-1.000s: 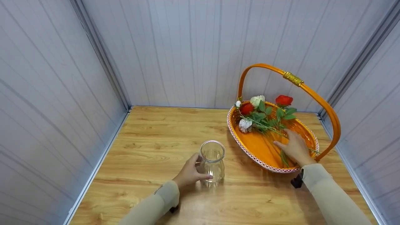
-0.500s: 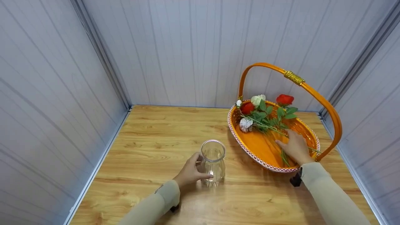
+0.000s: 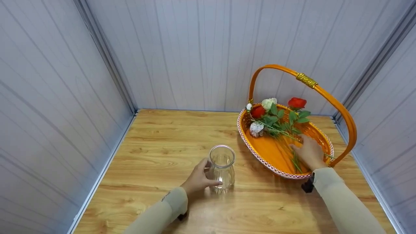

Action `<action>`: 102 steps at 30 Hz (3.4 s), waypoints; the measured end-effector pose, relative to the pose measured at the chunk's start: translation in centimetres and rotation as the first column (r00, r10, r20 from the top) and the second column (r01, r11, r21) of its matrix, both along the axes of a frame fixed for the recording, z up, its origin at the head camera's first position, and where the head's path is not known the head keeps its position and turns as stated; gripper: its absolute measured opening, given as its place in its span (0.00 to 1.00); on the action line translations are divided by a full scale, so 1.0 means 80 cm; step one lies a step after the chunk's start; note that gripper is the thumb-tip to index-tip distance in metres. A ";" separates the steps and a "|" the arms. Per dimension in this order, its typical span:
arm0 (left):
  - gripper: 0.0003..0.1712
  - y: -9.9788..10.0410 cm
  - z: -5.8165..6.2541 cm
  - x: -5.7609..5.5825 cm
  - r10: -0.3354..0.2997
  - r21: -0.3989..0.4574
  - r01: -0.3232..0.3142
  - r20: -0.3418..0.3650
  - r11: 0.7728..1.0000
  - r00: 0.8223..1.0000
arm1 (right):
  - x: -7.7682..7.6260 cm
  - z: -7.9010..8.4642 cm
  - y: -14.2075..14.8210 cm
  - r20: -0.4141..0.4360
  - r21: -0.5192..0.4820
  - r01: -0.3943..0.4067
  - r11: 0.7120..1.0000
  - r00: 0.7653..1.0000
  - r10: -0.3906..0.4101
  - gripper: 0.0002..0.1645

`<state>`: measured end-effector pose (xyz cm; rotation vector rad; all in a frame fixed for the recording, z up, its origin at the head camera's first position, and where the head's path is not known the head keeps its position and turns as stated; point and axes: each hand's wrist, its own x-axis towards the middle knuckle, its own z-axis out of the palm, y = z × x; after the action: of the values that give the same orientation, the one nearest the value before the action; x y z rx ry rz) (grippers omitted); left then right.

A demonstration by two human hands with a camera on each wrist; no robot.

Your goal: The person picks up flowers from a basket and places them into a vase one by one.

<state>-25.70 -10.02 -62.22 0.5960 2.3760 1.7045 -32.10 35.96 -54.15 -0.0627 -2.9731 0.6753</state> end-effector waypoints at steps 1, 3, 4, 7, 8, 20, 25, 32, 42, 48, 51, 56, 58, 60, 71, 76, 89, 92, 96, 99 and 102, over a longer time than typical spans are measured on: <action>0.47 0.000 0.001 0.000 0.000 0.003 0.000 0.003 1.000 1.000 | 0.000 0.000 0.000 0.004 -0.006 0.007 1.000 1.000 -0.007 0.42; 0.45 0.001 0.002 0.001 0.001 0.004 -0.001 0.008 1.000 1.000 | -0.001 0.001 0.001 0.011 -0.016 0.016 1.000 1.000 -0.015 0.40; 0.43 0.001 0.002 0.001 0.001 0.006 -0.001 0.008 1.000 1.000 | -0.001 0.001 0.001 0.012 -0.020 0.019 1.000 1.000 -0.019 0.39; 0.40 0.001 0.002 0.001 -0.001 0.016 0.001 0.005 1.000 1.000 | -0.003 0.001 0.002 0.013 -0.024 0.035 0.999 0.999 -0.035 0.37; 0.40 0.001 0.002 0.001 0.000 0.017 0.000 0.006 1.000 1.000 | -0.003 0.001 0.002 0.013 -0.024 0.040 0.999 0.999 -0.040 0.36; 0.42 0.001 0.000 -0.001 0.002 0.020 -0.003 0.016 1.000 1.000 | 0.000 0.001 0.002 -0.071 -0.036 0.070 0.997 0.995 -0.073 0.25; 0.39 0.002 -0.001 -0.002 0.002 0.024 -0.003 0.017 1.000 1.000 | 0.000 0.000 0.003 -0.098 -0.058 0.074 0.996 0.992 -0.079 0.20; 0.42 0.001 0.000 -0.002 -0.007 0.023 0.006 0.009 1.000 1.000 | 0.004 0.005 0.000 -0.127 -0.065 0.082 0.994 0.988 -0.090 0.19; 0.48 0.000 0.002 -0.001 -0.017 0.001 0.017 -0.014 1.000 1.000 | 0.008 0.014 -0.009 -0.139 -0.077 0.078 0.994 0.986 -0.089 0.20; 0.46 0.000 0.001 -0.002 -0.010 -0.009 0.010 -0.014 1.000 1.000 | 0.008 0.021 -0.016 -0.164 -0.112 0.067 0.991 0.983 -0.085 0.20; 0.47 0.000 0.002 -0.002 -0.011 -0.012 0.011 -0.008 1.000 1.000 | 0.007 0.024 -0.021 -0.184 -0.127 0.052 0.991 0.980 -0.075 0.20; 0.47 0.000 0.004 -0.002 -0.009 -0.011 0.009 0.002 1.000 1.000 | 0.006 0.026 -0.030 -0.254 -0.148 0.009 0.989 0.966 -0.047 0.16; 0.47 0.000 0.004 -0.002 -0.007 -0.011 0.007 0.005 1.000 1.000 | 0.005 0.028 -0.034 -0.276 -0.159 -0.004 0.987 0.960 -0.041 0.15; 0.47 0.000 0.004 -0.002 -0.005 -0.014 0.005 0.010 1.000 1.000 | 0.005 0.030 -0.038 -0.284 -0.173 -0.010 0.985 0.958 -0.041 0.14; 0.42 0.000 0.002 -0.002 0.000 -0.012 0.000 0.012 1.000 1.000 | 0.006 0.041 -0.058 -0.254 -0.262 -0.006 0.965 0.965 -0.063 0.16; 0.42 0.000 0.002 -0.002 -0.004 -0.011 0.004 0.010 1.000 1.000 | 0.006 0.046 -0.068 -0.254 -0.304 -0.011 0.953 0.965 -0.070 0.16; 0.42 0.000 0.002 -0.002 0.003 -0.019 -0.003 0.016 1.000 1.000 | 0.010 0.060 -0.100 -0.257 -0.409 -0.078 0.909 0.966 -0.032 0.12; 0.43 0.000 0.001 -0.002 -0.003 -0.014 0.003 0.015 1.000 1.000 | 0.011 0.063 -0.104 -0.216 -0.469 -0.082 0.880 0.976 -0.024 0.13; 0.44 -0.001 -0.001 -0.003 -0.017 -0.005 0.017 -0.009 1.000 1.000 | 0.012 0.069 -0.107 -0.158 -0.547 -0.077 0.833 0.987 -0.013 0.15; 0.44 -0.001 -0.001 -0.004 -0.019 -0.009 0.019 -0.018 1.000 1.000 | 0.014 0.074 -0.111 -0.130 -0.583 -0.075 0.809 0.992 -0.001 0.15; 0.44 -0.001 -0.001 -0.004 -0.015 -0.012 0.015 -0.015 1.000 1.000 | 0.015 0.078 -0.115 -0.109 -0.622 -0.083 0.779 0.994 0.019 0.15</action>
<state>-25.98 -10.07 -62.33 0.6253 2.3832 1.6850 -30.89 26.73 -47.87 0.0073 -2.5228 1.5976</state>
